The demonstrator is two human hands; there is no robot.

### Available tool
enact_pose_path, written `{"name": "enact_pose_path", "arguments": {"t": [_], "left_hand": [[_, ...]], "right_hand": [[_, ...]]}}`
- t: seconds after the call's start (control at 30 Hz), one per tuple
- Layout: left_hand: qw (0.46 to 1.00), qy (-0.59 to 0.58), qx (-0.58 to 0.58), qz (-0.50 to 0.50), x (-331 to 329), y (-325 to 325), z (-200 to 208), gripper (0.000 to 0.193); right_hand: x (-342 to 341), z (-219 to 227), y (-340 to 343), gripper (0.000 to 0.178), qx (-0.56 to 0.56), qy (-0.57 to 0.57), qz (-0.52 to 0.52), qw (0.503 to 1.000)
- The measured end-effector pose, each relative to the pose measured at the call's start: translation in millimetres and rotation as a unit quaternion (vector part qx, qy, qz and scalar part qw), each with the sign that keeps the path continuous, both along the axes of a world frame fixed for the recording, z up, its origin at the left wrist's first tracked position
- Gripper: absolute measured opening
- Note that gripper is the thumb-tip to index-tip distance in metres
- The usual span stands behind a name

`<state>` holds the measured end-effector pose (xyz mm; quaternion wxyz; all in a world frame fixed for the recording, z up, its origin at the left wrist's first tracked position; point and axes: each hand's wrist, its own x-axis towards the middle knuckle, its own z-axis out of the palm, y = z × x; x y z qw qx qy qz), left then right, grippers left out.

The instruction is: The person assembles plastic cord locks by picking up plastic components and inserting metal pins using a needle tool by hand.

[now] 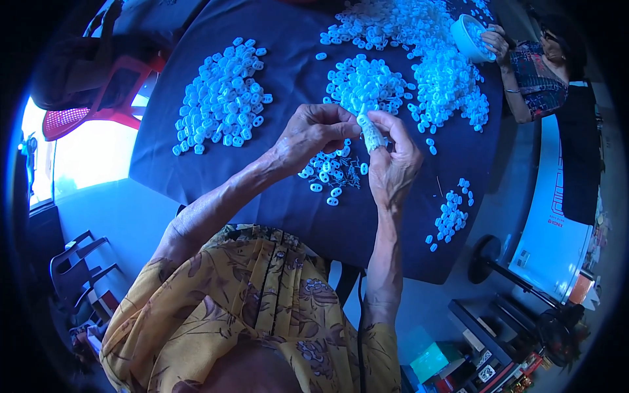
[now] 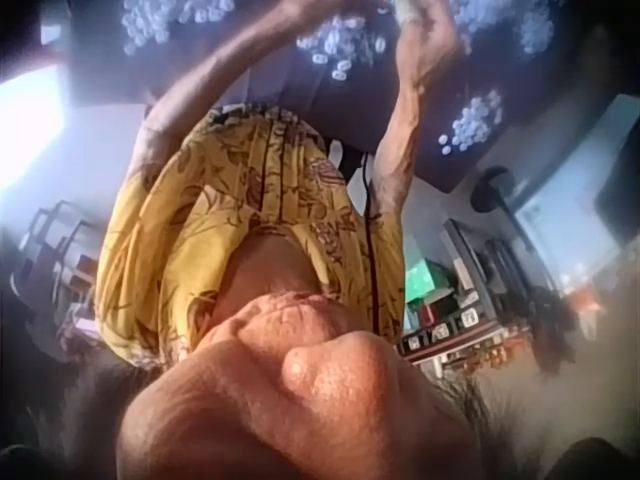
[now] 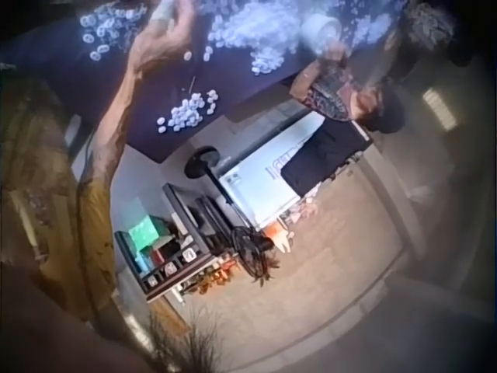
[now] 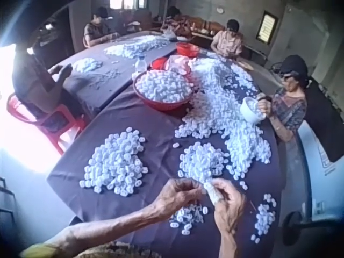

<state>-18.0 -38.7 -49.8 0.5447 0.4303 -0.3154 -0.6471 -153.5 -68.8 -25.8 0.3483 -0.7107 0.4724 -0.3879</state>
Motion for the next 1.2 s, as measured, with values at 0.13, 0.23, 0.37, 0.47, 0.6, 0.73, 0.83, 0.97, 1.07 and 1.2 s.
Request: {"name": "enact_pose_path", "arguments": {"t": [0.13,0.23,0.37,0.47,0.6,0.73,0.83,0.97,1.07,1.2], "left_hand": [[0.999,-0.047,-0.003,-0.014,1.3,-0.9,0.2,0.013],[0.996,-0.085,-0.011,-0.017,-1.0,-1.8,-1.7,0.012],[0.999,-0.007,0.015,-0.028,-5.2,-3.1,-5.5,0.010],[0.998,0.001,0.047,-0.031,-0.5,-1.1,-14.6,0.009],[0.997,0.037,0.052,-0.046,3.2,3.4,-25.5,0.011],[0.993,0.101,0.052,-0.036,4.2,5.5,-23.4,0.012],[0.987,0.143,0.067,-0.040,5.3,4.3,-14.5,0.013],[0.984,0.150,0.082,-0.046,5.7,4.1,-3.0,0.011],[0.982,0.146,0.098,-0.064,6.8,4.9,-1.4,0.011],[0.983,0.135,0.090,-0.087,12.6,3.9,-4.1,0.011]], "right_hand": [[-0.8,-1.1,3.3,0.017,0.000,0.004,0.001,1.000],[-3.4,-2.8,3.6,0.018,0.016,-0.012,-0.013,1.000],[-9.2,-12.1,0.8,0.018,0.073,-0.126,-0.038,0.989],[-25.0,-26.6,-8.2,0.016,0.105,-0.195,-0.074,0.972],[-37.5,-45.7,-8.3,0.011,-0.052,0.147,-0.050,0.987],[-44.8,-65.7,-4.7,0.013,-0.112,0.292,0.076,0.947],[-32.0,-19.7,1.3,0.015,-0.045,0.144,0.062,0.987],[-20.7,1.9,-2.2,0.016,0.010,0.000,0.122,0.993],[-16.5,7.9,1.2,0.016,0.037,0.025,0.109,0.993],[-9.7,1.8,-0.8,0.016,0.016,-0.012,0.133,0.991]]}}
